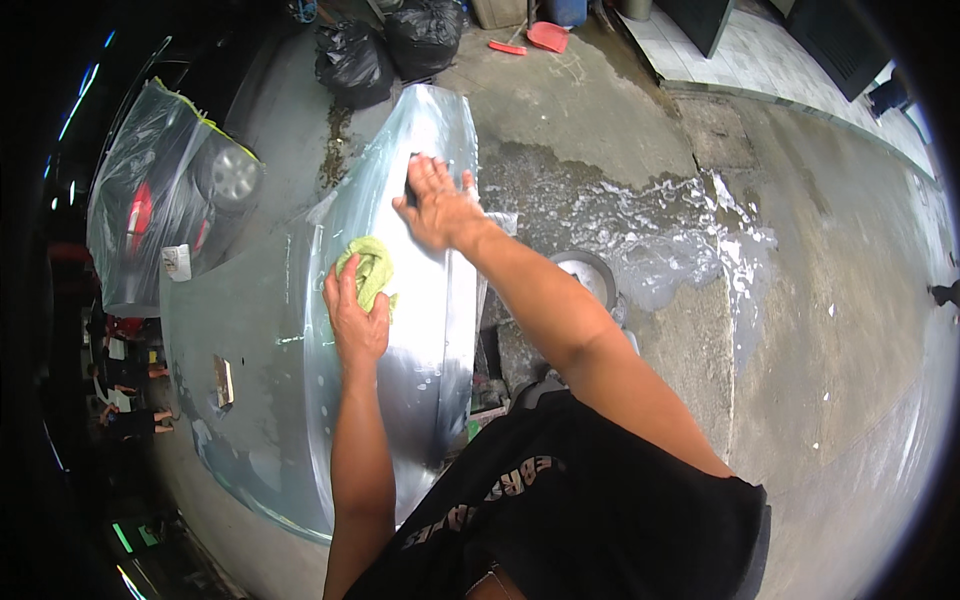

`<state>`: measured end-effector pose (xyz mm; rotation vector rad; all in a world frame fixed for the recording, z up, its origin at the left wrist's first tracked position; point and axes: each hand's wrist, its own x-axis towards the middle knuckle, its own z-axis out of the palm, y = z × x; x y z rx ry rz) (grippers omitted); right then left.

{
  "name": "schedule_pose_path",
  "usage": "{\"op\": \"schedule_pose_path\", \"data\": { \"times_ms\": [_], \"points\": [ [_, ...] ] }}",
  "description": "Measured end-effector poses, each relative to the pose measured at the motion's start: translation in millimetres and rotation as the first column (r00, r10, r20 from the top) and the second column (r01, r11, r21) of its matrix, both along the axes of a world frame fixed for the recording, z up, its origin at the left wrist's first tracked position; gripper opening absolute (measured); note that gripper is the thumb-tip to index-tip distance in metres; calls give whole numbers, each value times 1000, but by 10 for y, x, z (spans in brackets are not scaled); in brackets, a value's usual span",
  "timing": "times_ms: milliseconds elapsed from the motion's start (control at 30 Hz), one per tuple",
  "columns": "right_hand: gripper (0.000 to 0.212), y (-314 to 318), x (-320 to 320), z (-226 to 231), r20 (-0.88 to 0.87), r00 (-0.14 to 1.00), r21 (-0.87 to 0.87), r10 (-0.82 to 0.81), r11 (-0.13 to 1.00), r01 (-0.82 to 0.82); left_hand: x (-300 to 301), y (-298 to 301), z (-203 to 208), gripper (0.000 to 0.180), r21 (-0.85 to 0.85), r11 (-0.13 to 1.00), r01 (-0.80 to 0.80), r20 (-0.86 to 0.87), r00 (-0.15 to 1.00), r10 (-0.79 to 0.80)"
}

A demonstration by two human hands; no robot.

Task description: The person applies a transparent protective film to a silver car bumper. They use a squeegee to smooth the film and a green cloth to wipe the surface, repeatedly smoothing and wiping different sections of the bumper.

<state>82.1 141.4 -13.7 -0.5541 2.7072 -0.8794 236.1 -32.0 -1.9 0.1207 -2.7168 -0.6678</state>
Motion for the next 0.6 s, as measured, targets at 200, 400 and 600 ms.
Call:
{"op": "schedule_pose_path", "data": {
  "times_ms": [200, 400, 600],
  "points": [
    [76, -204, 1041, -44, 25, 973, 85, 231, 969, -232, 170, -124, 47, 78, 89, 996, -30, 38, 999, 26],
    [71, -313, -502, -405, -284, 955, -86, -86, 994, 64, 205, -143, 89, 78, -29, 998, -47, 140, 989, 50],
    [75, -282, -541, -916, -543, 840, -247, 7, 954, -168, 202, -47, 55, 83, -94, 992, -80, 124, 988, 91]
  ]
}}
